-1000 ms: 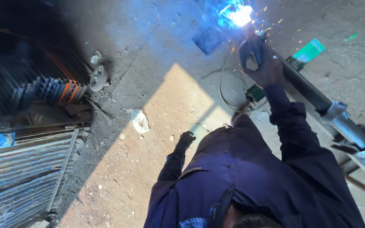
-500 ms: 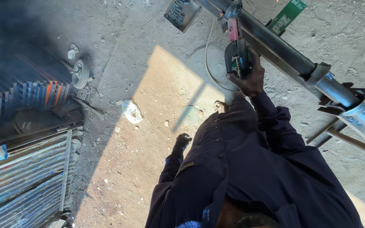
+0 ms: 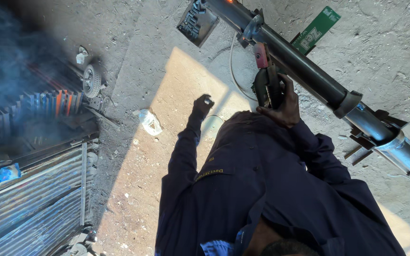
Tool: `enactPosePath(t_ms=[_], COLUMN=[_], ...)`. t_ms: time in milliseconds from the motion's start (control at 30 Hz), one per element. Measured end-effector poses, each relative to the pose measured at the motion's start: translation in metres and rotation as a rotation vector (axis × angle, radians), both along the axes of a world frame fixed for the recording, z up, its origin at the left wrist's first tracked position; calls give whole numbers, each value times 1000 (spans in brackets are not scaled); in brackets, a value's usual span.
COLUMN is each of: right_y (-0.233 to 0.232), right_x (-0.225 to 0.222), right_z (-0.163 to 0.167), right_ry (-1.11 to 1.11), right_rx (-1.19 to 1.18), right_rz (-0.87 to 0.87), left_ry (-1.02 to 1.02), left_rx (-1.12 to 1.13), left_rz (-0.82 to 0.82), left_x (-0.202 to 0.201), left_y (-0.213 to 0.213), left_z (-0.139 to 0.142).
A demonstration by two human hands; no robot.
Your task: The person welds joints on a metal frame using a handheld welding torch. They repeatedly position the torch, create welds with visible sparks, and reposition the frame to access different joints.
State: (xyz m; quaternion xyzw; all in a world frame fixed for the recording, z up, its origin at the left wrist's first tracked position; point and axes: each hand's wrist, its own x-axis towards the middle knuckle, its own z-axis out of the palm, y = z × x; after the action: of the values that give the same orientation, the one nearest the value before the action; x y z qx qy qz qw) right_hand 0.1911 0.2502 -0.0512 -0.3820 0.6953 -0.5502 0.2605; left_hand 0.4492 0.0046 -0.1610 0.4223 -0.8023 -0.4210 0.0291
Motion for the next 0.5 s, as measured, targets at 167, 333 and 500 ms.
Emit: enactPosePath(t_ms=[167,333,500], right_y=[-14,-29,-55], right_x=[-9,-2,28], right_z=[2,4,3], right_ry=[-95,39,-90], right_rx=[17,-27,104], right_rz=[4,-45,-181], left_ry=[98,18,-106], left_rx=[-277,-624,-901], left_rz=[-108,-227,-494], left_x=[-59,-125,-179], left_y=[-91,-180,-264], left_z=[17,45,45])
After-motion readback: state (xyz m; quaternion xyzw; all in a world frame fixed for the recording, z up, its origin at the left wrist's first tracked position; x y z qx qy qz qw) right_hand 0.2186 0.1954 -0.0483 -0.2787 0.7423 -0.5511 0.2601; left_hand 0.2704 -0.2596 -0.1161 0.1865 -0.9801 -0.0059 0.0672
